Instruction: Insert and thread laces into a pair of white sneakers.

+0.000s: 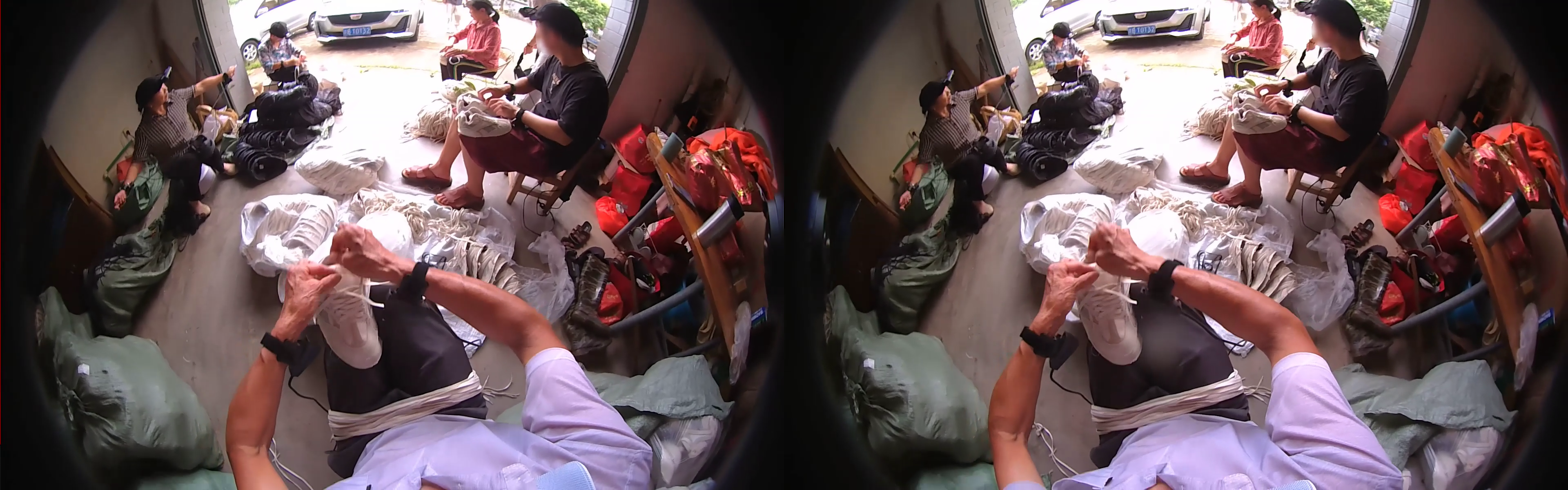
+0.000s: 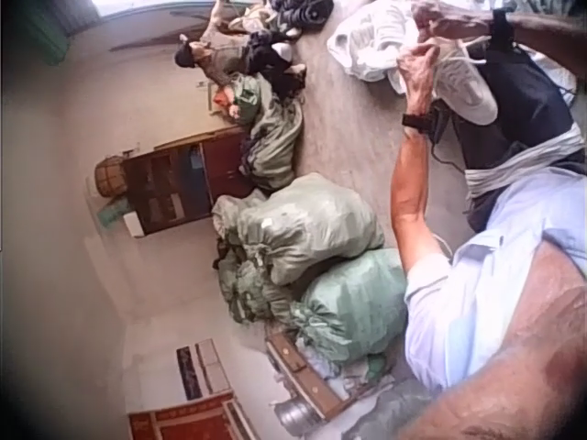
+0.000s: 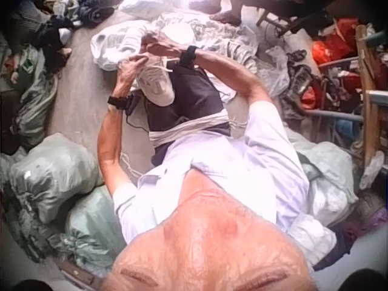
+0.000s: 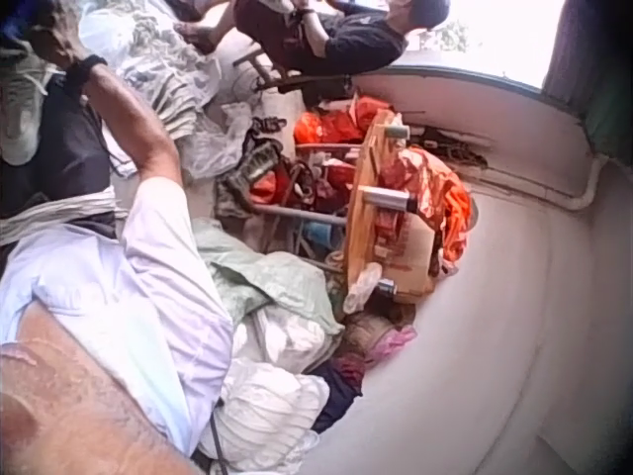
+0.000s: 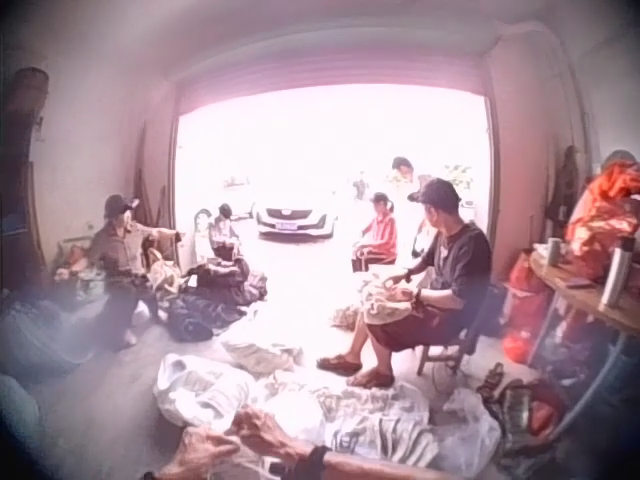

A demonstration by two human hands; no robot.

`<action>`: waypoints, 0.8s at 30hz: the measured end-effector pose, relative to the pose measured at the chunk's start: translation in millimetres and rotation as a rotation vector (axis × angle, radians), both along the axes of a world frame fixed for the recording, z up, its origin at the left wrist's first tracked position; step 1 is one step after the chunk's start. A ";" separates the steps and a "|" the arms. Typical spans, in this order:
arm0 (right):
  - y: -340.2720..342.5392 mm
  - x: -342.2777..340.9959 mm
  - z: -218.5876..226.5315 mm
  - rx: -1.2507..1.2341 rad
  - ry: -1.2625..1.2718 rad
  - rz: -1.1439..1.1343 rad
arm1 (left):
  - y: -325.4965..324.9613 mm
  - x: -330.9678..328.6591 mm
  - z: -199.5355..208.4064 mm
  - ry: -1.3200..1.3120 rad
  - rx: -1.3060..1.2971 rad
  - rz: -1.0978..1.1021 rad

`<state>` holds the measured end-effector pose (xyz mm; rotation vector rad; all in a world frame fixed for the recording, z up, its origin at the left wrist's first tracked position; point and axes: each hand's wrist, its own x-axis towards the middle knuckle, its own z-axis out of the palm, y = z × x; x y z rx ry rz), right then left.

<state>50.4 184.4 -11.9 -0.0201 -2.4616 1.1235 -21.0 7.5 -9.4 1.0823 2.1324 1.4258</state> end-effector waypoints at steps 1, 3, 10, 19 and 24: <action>-5.6 -1.6 19.2 -0.143 0.077 0.043 | -1.8 1.1 -1.6 0.094 0.033 -0.031; 0.8 -8.1 26.3 -0.073 0.105 -0.066 | 15.3 14.1 15.0 -0.115 0.066 -0.056; -18.7 10.2 26.6 -0.142 0.151 -0.008 | 6.0 9.1 1.8 -0.535 0.231 0.184; -28.6 35.9 -4.0 0.312 0.215 0.109 | 10.3 12.6 -0.1 -0.519 0.318 0.238; -29.7 45.8 10.7 0.475 0.218 0.018 | -3.4 1.6 -5.4 -0.512 0.242 0.173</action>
